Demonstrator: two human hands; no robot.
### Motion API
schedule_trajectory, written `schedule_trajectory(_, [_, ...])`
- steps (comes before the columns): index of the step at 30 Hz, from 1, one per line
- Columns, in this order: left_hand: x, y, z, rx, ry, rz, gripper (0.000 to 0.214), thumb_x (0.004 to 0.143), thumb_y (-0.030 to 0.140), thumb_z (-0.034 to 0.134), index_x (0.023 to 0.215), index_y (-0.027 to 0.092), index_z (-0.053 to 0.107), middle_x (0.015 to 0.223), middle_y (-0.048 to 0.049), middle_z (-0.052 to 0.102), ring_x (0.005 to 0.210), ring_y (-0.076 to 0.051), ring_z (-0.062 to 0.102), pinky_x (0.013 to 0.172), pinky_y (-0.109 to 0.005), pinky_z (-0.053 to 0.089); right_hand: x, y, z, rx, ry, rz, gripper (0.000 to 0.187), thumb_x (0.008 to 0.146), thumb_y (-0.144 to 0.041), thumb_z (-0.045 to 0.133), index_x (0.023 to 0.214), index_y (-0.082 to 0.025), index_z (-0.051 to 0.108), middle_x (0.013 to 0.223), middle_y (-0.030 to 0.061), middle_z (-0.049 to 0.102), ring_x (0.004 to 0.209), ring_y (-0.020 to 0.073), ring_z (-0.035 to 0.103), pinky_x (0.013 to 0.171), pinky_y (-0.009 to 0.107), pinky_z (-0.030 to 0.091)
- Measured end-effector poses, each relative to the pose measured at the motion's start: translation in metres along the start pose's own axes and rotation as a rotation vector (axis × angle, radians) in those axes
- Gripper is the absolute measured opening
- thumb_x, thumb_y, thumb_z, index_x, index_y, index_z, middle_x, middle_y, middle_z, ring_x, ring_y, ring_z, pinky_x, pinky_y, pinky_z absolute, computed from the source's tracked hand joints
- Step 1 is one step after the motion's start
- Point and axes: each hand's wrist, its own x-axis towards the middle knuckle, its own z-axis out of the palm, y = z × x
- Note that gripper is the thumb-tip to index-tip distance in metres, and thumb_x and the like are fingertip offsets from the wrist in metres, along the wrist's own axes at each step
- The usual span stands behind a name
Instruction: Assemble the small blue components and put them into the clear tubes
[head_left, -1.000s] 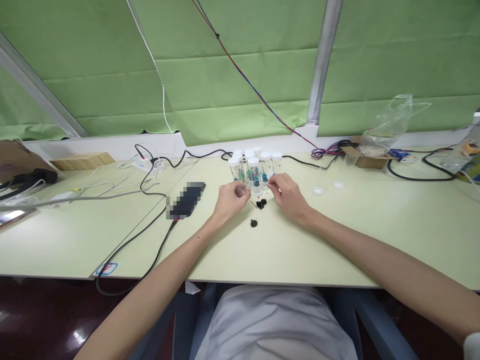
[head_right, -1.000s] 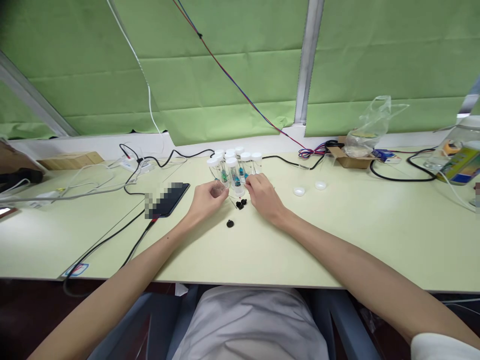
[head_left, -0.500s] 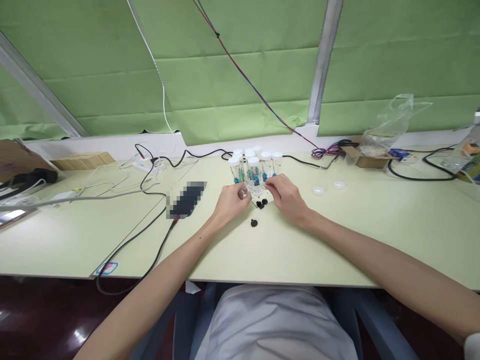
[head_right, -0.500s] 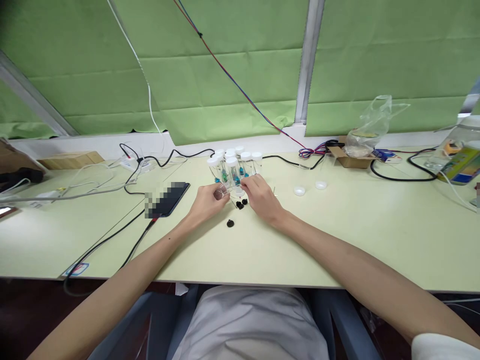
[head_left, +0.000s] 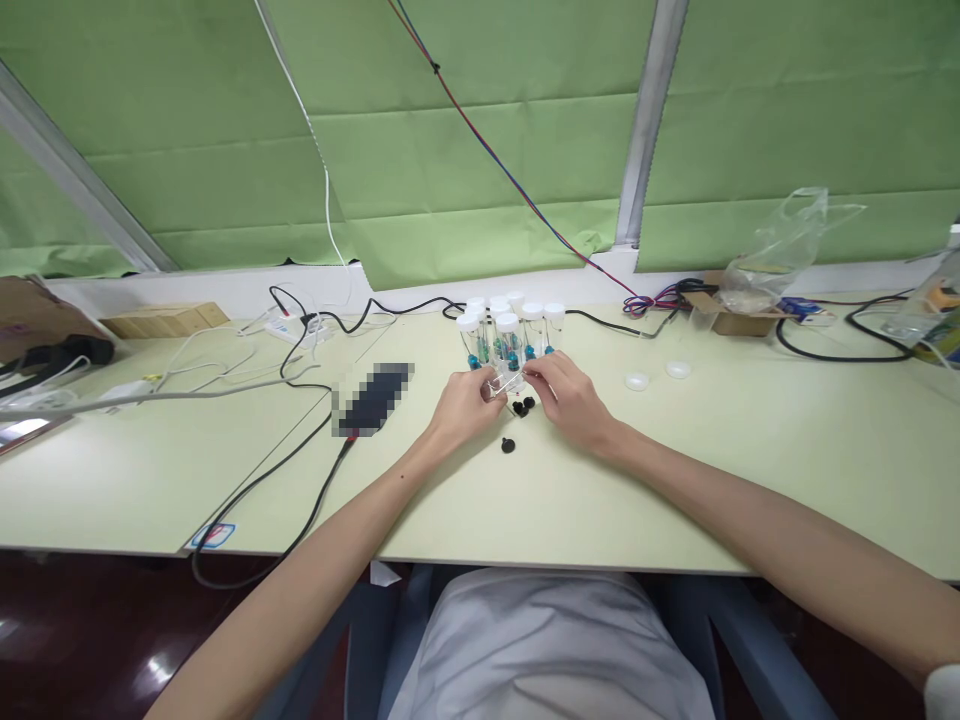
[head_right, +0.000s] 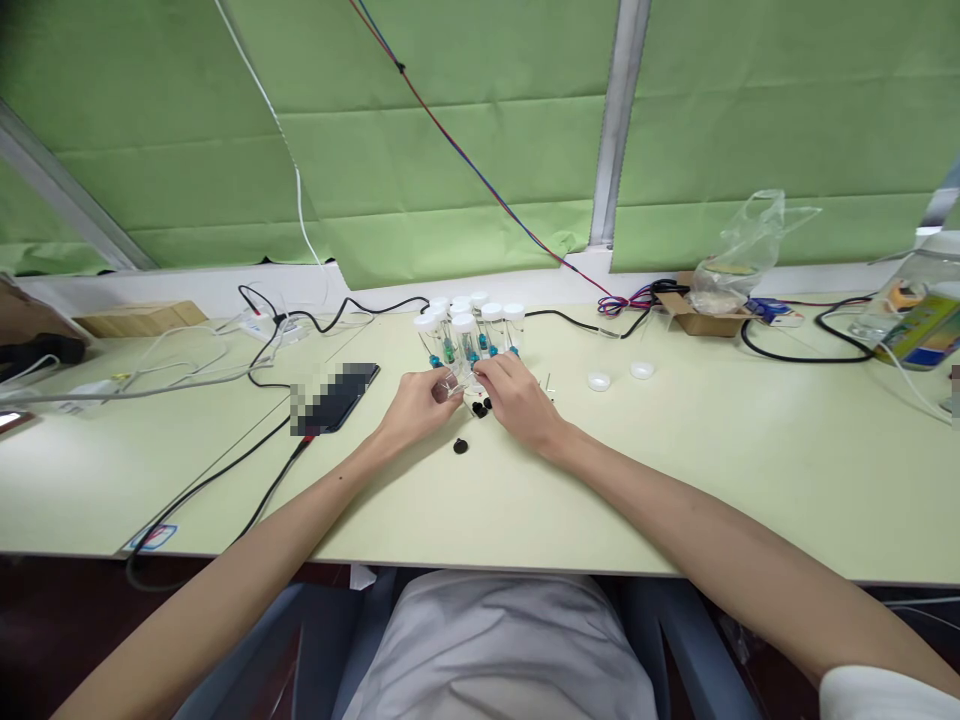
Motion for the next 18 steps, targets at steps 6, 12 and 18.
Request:
schedule_trajectory(6, [-0.0009,0.0033,0.0004,-0.002,-0.017,-0.009,0.02,0.077,0.023,0.056,0.062,0.023,0.043,0.057,0.0,0.05,0.056,-0.016,0.043,0.058,-0.03,0.031,0.0001,-0.0039,0.0018,0.02,0.003,-0.002,0.016,0.104,-0.021,0.044,0.102,-0.022,0.06,0.088,0.0078,0.064,0.086,0.0223,0.058,0.076,0.037,0.049])
schedule_trajectory(12, [-0.0006,0.0048,-0.0005,-0.023,0.007,0.012,0.017,0.078,0.024,0.057,0.063,0.021,0.048,0.057,0.0013,0.05,0.056,-0.015,0.042,0.058,-0.03,0.032,0.001,-0.0045,0.004,0.042,0.039,-0.034,0.014,0.104,-0.023,0.046,0.102,-0.022,0.06,0.087,0.0072,0.065,0.085,0.0214,0.059,0.074,0.035,0.048])
schedule_trajectory(18, [0.004,0.0053,-0.0042,-0.211,0.106,-0.117,0.019,0.079,0.035,0.063,0.069,0.018,0.062,0.06,0.0007,0.056,0.057,-0.014,0.048,0.059,-0.028,0.037,0.0035,0.0007,-0.0002,0.036,0.041,-0.023,0.019,0.105,-0.023,0.042,0.1,-0.022,0.06,0.088,0.008,0.065,0.085,0.022,0.059,0.077,0.038,0.049])
